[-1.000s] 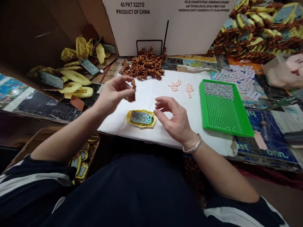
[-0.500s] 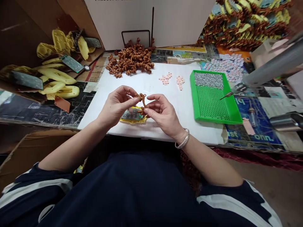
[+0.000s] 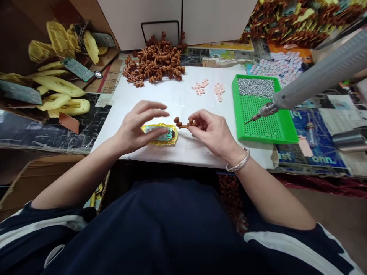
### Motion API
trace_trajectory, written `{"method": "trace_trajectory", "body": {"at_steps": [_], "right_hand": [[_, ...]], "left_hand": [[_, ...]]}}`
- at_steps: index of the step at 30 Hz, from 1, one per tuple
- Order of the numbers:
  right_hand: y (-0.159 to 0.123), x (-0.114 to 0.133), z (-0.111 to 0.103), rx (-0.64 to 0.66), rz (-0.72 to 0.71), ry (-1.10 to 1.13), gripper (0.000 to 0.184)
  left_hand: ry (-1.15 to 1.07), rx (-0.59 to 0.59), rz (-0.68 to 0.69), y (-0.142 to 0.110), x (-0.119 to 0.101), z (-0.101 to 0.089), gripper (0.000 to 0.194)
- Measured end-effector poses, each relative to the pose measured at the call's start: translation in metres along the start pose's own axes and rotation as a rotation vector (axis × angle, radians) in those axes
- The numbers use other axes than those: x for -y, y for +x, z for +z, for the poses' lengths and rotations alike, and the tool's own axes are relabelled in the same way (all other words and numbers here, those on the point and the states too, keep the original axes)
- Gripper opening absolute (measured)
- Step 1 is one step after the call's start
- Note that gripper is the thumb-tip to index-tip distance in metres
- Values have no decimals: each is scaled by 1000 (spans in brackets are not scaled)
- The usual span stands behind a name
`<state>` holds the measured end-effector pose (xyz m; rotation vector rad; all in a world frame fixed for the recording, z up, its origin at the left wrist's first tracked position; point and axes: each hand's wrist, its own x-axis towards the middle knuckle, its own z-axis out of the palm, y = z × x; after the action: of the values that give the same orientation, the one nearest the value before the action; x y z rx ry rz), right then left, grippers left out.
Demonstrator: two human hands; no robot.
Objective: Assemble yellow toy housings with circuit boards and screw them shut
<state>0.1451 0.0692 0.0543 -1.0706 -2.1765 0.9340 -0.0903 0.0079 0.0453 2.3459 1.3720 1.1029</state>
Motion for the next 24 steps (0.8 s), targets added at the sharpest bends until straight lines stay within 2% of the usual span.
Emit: {"method": "trace_trajectory", "body": {"at_steps": [3, 5, 6, 9, 11, 13, 17, 24], "right_hand": [[-10, -24, 0, 18, 35, -121, 22], [-14, -29, 0, 34, 24, -188, 32], [-15, -29, 0, 41, 37, -168, 30], [-14, -19, 4, 99, 169, 147, 17], [-12, -13, 11, 145, 272, 407, 24], [-11, -10, 19, 181, 336, 557, 31], [-9, -13, 31, 206, 374, 648, 36], [-7, -13, 37, 202, 371, 625, 34]], "left_hand": [[95, 85, 35, -24, 19, 8, 28], [116, 58, 8, -36, 22, 18, 25], [127, 25, -4, -41, 22, 24, 23], [164, -74, -24, -46, 14, 38, 20], [178, -94, -44, -46, 8, 43, 19], [182, -83, -67, -46, 6, 45, 19], [163, -73, -75, -46, 7, 45, 19], [182, -92, -67, -46, 6, 47, 18]]}}
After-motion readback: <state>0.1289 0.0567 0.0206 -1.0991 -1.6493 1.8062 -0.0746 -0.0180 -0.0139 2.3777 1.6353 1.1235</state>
